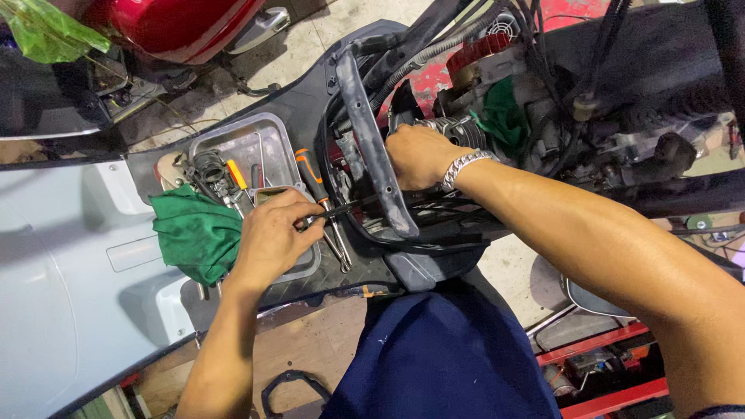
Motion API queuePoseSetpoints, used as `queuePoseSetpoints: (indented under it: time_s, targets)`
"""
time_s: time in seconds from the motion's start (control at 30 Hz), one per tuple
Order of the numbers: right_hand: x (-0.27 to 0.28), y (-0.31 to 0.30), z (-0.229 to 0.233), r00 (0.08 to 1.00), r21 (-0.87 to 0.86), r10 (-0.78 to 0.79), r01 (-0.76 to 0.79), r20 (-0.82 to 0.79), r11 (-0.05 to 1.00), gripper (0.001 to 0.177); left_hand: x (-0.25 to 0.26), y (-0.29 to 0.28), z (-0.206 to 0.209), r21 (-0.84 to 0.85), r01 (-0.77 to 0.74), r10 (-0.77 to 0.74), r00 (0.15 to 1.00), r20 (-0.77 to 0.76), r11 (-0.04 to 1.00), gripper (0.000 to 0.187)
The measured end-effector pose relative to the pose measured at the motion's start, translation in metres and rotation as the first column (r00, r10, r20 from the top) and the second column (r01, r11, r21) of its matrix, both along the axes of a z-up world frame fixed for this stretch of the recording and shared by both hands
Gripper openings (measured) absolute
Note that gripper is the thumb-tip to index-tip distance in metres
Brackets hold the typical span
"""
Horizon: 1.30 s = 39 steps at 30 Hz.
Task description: The person removes the cylinder head, a gasket, and another engine component by hand and with a screwdriver, then begins reassembling the engine by placing components back onto the cylinder studs.
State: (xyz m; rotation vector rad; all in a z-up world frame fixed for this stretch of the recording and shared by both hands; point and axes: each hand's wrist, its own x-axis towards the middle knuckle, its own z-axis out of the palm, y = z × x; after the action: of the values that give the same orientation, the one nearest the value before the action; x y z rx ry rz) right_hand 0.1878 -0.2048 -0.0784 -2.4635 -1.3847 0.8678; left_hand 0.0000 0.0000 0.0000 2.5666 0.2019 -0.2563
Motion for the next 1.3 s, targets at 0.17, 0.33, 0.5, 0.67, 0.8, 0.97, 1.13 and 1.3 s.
queuePoseSetpoints:
  time_s: [0.17,0.33,0.5,0.67,0.8,0.97,1.13,1.3]
  targets:
    - [0.001,0.000,-0.006,0.999,0.049,0.031,-0.033,0.038,0.998,0.036,0.007,-0.003,-0.017,-0.011,0.079,-0.077,0.991,0.113,0.997,0.019]
    - [0.000,-0.001,-0.010,0.996,0.094,0.041,-0.049,0.082,0.994,0.039,0.024,-0.030,-0.057,0.022,0.179,-0.179,0.961,0.211,0.984,0.019]
    - [0.000,-0.001,-0.011,0.997,0.036,0.009,-0.012,0.073,0.999,0.034,0.043,-0.056,-0.095,0.288,0.296,-0.360,0.911,0.201,0.911,0.017]
    - [-0.002,-0.001,-0.014,0.997,0.071,-0.020,0.014,0.081,0.997,0.033,0.044,-0.068,-0.148,0.097,0.200,-0.220,0.920,0.325,0.975,0.013]
    - [-0.001,0.000,-0.015,0.997,0.056,-0.040,0.036,0.073,0.998,0.035,0.040,-0.065,-0.178,-0.159,0.130,-0.099,0.977,0.189,0.979,0.009]
    - [-0.002,-0.001,-0.015,0.997,0.052,-0.038,0.034,0.069,0.998,0.032,0.039,-0.067,-0.177,-0.172,0.119,-0.081,0.974,0.212,0.978,0.014]
    - [-0.003,0.000,-0.015,0.997,0.066,-0.041,0.037,0.071,0.997,0.032,0.037,-0.065,-0.174,-0.246,0.058,-0.021,0.988,0.150,0.968,0.019]
    - [-0.003,0.001,-0.014,0.995,0.084,-0.058,0.051,0.080,0.995,0.036,0.036,-0.064,-0.210,0.032,0.181,-0.182,0.930,0.319,0.983,0.014]
